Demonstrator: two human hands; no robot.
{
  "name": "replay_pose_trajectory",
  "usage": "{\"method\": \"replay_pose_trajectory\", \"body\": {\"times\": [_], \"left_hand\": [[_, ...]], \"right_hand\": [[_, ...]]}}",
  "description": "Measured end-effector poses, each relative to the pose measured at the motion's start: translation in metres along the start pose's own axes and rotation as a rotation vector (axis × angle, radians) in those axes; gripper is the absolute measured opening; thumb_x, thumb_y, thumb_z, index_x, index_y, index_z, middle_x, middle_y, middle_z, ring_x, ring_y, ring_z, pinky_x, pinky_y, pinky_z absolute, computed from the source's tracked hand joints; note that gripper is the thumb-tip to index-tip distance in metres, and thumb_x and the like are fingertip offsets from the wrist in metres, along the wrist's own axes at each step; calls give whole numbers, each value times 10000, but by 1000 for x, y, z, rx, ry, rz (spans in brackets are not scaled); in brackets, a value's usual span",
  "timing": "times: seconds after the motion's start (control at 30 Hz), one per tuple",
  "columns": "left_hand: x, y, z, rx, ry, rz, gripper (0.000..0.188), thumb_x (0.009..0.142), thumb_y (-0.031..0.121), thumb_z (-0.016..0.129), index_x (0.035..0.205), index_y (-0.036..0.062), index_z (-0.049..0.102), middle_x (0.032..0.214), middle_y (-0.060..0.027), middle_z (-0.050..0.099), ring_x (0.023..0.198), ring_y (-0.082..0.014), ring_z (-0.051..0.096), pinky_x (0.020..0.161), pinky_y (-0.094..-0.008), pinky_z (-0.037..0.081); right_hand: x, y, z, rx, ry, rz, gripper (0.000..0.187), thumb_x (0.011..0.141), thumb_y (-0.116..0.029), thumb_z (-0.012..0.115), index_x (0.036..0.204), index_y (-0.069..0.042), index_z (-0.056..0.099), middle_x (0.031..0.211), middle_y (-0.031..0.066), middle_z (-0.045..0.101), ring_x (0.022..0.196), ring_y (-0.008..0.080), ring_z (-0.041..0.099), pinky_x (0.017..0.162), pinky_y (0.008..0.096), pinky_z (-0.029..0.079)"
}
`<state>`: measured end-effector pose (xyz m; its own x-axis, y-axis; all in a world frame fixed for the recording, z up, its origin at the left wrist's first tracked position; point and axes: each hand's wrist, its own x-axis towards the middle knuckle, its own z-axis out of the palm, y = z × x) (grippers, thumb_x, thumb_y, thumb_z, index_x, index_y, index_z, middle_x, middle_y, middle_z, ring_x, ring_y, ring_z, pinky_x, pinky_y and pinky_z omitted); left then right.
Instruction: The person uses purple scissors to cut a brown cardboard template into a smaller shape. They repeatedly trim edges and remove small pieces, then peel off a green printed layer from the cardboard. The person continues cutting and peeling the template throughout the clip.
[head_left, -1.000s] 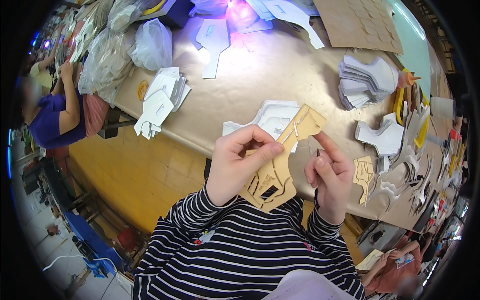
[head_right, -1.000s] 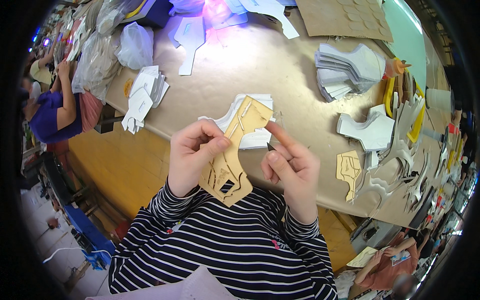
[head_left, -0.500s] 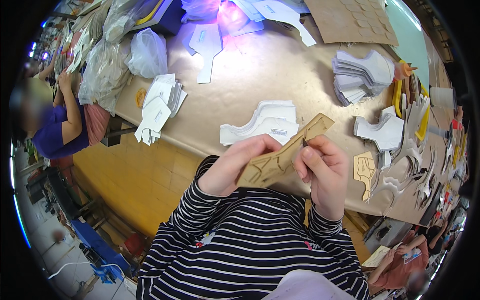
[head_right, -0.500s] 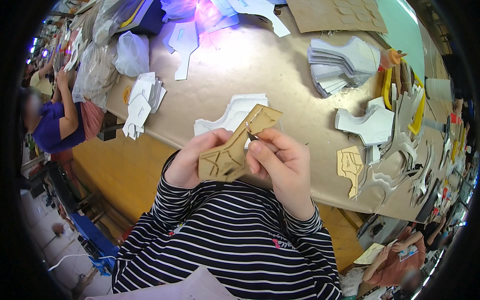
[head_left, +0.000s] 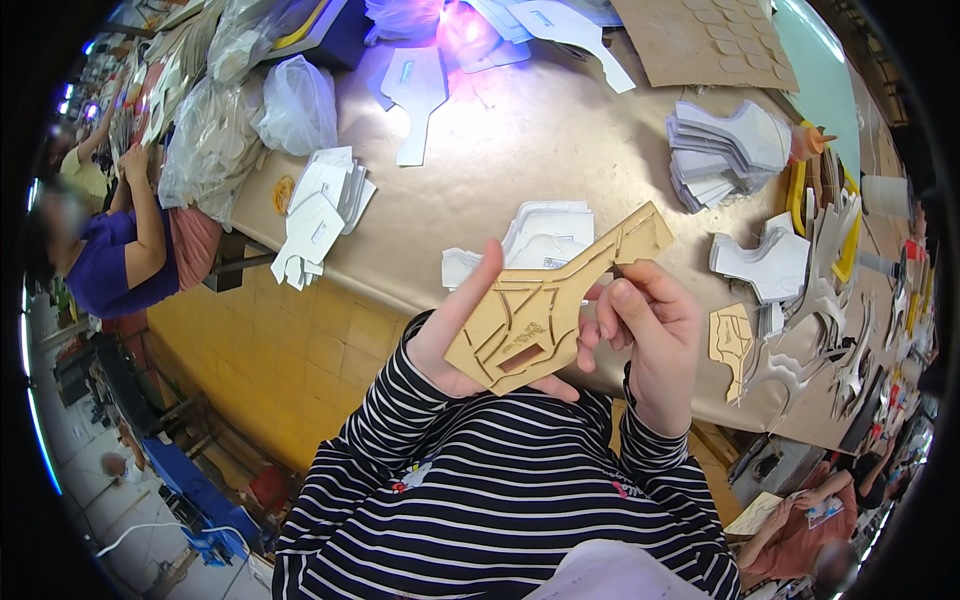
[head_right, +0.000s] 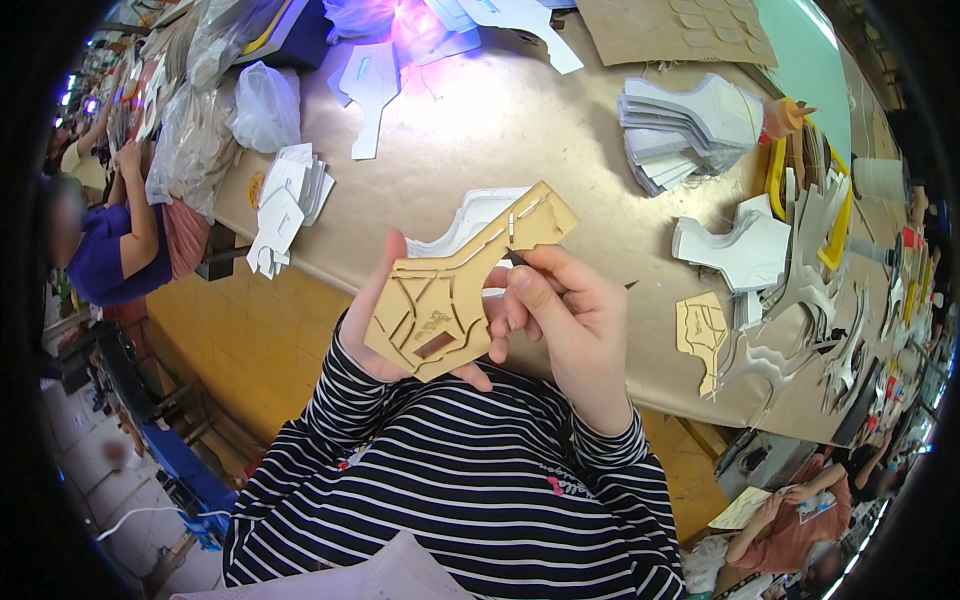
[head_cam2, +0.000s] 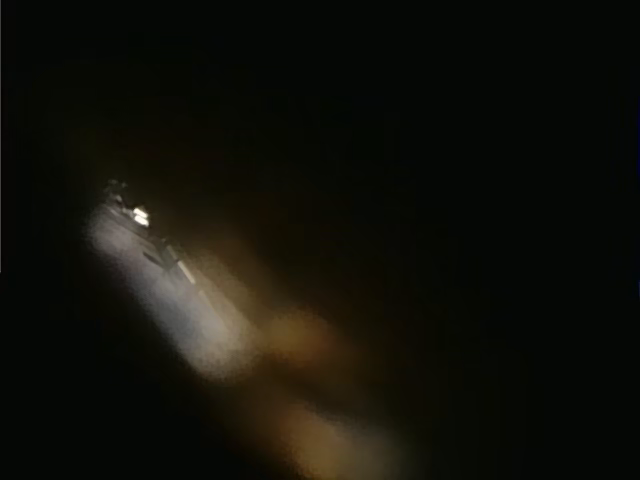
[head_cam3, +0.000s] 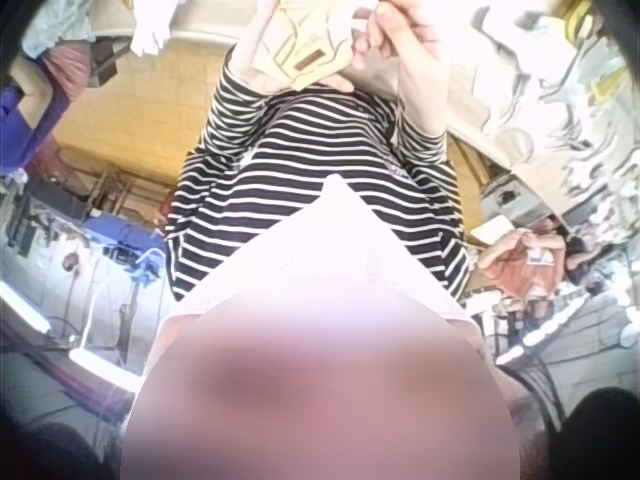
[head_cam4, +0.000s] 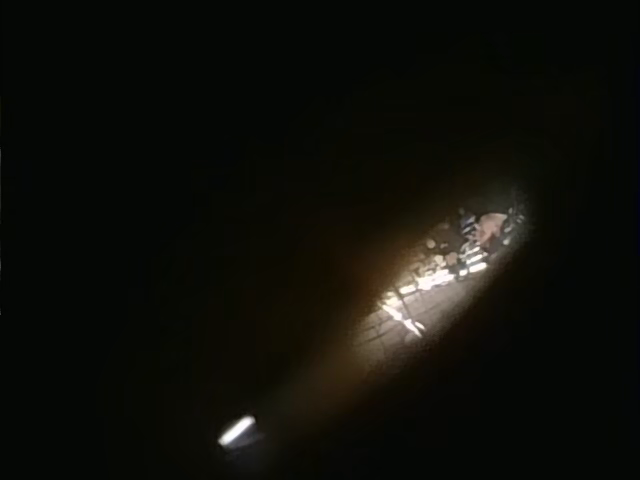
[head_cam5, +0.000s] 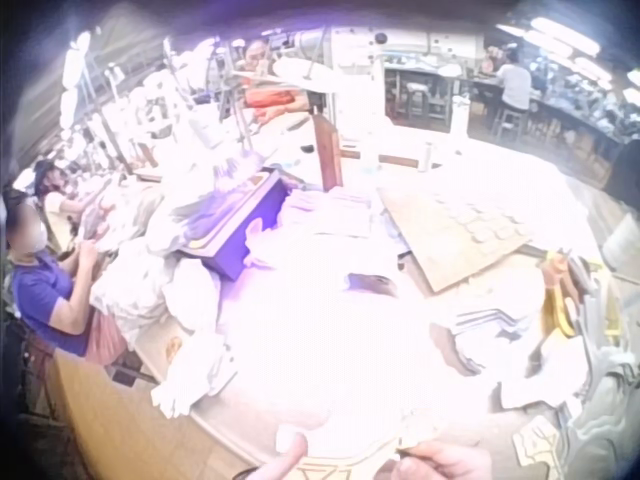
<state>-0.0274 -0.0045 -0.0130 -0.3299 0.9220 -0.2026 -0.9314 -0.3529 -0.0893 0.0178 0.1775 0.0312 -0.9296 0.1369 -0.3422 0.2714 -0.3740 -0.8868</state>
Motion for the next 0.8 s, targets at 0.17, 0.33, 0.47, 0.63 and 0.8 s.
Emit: {"method": "replay_pose_trajectory", "body": {"times": [0.17, 0.33, 0.47, 0.63, 0.8], "left_hand": [[-2, 3, 3, -15, -84, 68, 976, 868, 759, 314, 1475, 0, 221, 1279, -303, 480, 1138, -450, 541, 892, -585, 495], [-6, 12, 4, 80, -149, 130, 861, 949, 555, 428, 1461, -83, 162, 1282, -313, 471, 1170, -419, 530, 901, -524, 507], [-7, 13, 10, 227, 0, 172, 871, 950, 571, 417, 1447, -110, 194, 1238, -233, 505, 1117, -291, 563, 877, -398, 508], [-1, 5, 19, 589, 186, 292, 820, 944, 606, 397, 1377, -90, 378, 1062, -81, 510, 938, -146, 477, 769, -249, 390], [-3, 4, 27, 808, 348, 349, 354, 962, 206, 553, 1213, -44, 542, 1023, -35, 584, 946, -87, 528, 794, -241, 440]], "right_hand": [[4, -3, 2, -129, 70, -6, 191, 955, -117, 560, 1043, 39, 625, 660, 9, 561, 556, 42, 468, 485, 167, 308], [3, -12, -1, -184, 24, 77, 227, 948, -40, 544, 1132, 67, 622, 698, 10, 564, 616, 49, 493, 533, 186, 374], [-2, -18, -1, -214, 31, 38, 221, 933, -17, 546, 1117, 47, 648, 701, 7, 573, 620, 50, 496, 537, 186, 384], [-4, -14, 4, -399, -57, -84, 187, 899, -11, 581, 1052, 27, 682, 676, 41, 602, 603, 68, 543, 543, 204, 428], [-3, -8, 3, -508, -88, -95, 158, 864, -7, 623, 1005, 27, 684, 673, 79, 637, 580, 99, 600, 538, 228, 460]]}}
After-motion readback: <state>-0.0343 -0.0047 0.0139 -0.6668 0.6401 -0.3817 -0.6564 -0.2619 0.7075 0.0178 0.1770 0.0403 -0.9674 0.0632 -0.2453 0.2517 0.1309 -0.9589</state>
